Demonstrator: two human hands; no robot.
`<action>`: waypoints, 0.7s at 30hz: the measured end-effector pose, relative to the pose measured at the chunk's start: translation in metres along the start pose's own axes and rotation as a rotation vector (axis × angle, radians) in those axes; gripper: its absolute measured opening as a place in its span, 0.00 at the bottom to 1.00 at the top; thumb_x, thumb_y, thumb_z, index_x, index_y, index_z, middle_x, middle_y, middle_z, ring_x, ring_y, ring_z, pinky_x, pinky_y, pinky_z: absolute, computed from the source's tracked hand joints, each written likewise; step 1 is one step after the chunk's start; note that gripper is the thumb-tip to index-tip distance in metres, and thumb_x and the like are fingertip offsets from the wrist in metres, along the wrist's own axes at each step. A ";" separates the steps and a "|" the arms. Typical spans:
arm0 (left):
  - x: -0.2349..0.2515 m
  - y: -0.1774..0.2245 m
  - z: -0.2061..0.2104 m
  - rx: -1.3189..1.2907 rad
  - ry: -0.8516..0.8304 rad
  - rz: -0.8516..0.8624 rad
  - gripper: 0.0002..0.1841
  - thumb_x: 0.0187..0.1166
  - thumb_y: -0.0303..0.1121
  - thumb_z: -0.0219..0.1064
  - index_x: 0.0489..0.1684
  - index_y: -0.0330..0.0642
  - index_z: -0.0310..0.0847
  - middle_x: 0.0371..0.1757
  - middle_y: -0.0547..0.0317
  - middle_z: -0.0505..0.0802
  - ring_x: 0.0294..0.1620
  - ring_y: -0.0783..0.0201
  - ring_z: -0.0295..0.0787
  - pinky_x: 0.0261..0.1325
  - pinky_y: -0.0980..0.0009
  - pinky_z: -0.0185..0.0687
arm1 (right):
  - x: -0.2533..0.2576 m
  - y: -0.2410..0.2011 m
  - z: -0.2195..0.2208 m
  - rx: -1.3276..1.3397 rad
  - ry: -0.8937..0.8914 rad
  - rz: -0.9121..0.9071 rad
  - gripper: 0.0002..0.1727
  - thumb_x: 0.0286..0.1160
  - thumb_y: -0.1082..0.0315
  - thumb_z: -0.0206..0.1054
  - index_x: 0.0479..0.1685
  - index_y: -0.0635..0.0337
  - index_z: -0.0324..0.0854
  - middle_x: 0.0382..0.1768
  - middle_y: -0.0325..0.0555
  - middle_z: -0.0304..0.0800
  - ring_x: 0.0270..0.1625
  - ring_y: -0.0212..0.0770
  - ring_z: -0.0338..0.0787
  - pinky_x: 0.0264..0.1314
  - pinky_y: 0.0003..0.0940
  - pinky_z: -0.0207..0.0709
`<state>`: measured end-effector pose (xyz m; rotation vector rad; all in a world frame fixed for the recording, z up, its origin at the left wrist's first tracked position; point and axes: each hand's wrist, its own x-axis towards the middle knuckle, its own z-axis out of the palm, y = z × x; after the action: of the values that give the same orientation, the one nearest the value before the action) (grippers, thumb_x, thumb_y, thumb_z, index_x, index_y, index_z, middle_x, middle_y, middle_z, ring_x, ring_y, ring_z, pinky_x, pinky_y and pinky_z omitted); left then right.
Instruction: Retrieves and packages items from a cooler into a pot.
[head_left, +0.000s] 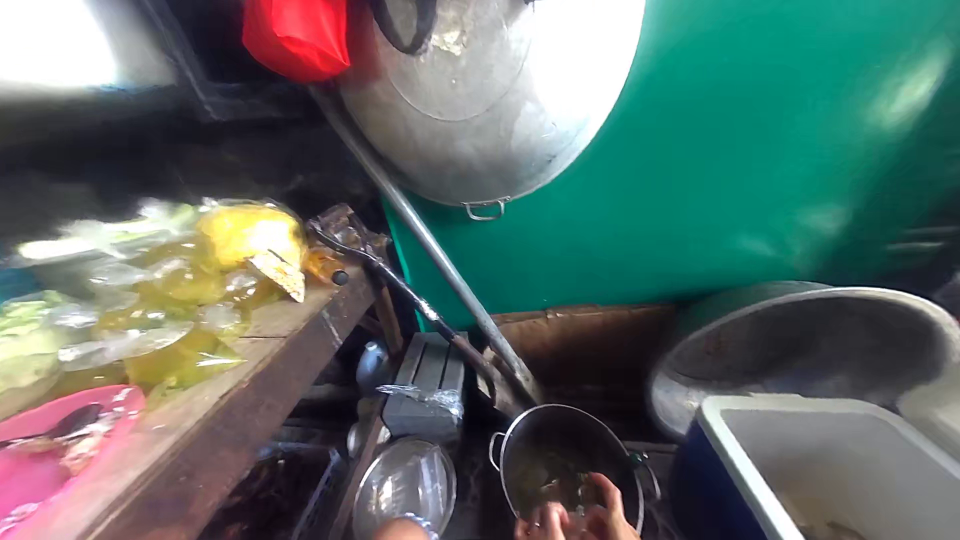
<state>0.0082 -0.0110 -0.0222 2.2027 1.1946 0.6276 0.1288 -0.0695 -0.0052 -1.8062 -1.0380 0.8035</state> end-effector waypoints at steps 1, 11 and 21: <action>-0.001 0.003 0.000 -0.016 0.016 -0.030 0.18 0.74 0.39 0.73 0.53 0.34 0.85 0.51 0.43 0.94 0.58 0.43 0.90 0.74 0.36 0.66 | -0.002 0.000 0.002 0.003 0.012 -0.016 0.50 0.70 0.72 0.73 0.91 0.68 0.44 0.42 0.54 0.94 0.44 0.49 0.96 0.56 0.52 0.88; 0.004 0.015 -0.005 -0.116 -0.112 -0.262 0.16 0.79 0.34 0.68 0.56 0.32 0.80 0.52 0.42 0.92 0.62 0.44 0.86 0.78 0.38 0.58 | -0.005 0.005 0.024 -0.031 0.252 -0.044 0.49 0.62 0.79 0.73 0.88 0.76 0.49 0.45 0.58 0.92 0.42 0.50 0.95 0.51 0.48 0.89; 0.018 0.009 -0.015 -0.104 -0.268 -0.207 0.15 0.81 0.34 0.66 0.57 0.33 0.80 0.54 0.43 0.92 0.65 0.45 0.85 0.80 0.38 0.55 | 0.003 0.006 0.021 -0.051 0.189 0.160 0.43 0.64 0.72 0.74 0.84 0.70 0.59 0.36 0.51 0.96 0.39 0.50 0.96 0.50 0.53 0.87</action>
<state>0.0129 0.0041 -0.0028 1.9705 1.1985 0.2925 0.1144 -0.0607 -0.0193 -1.9859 -0.8066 0.6900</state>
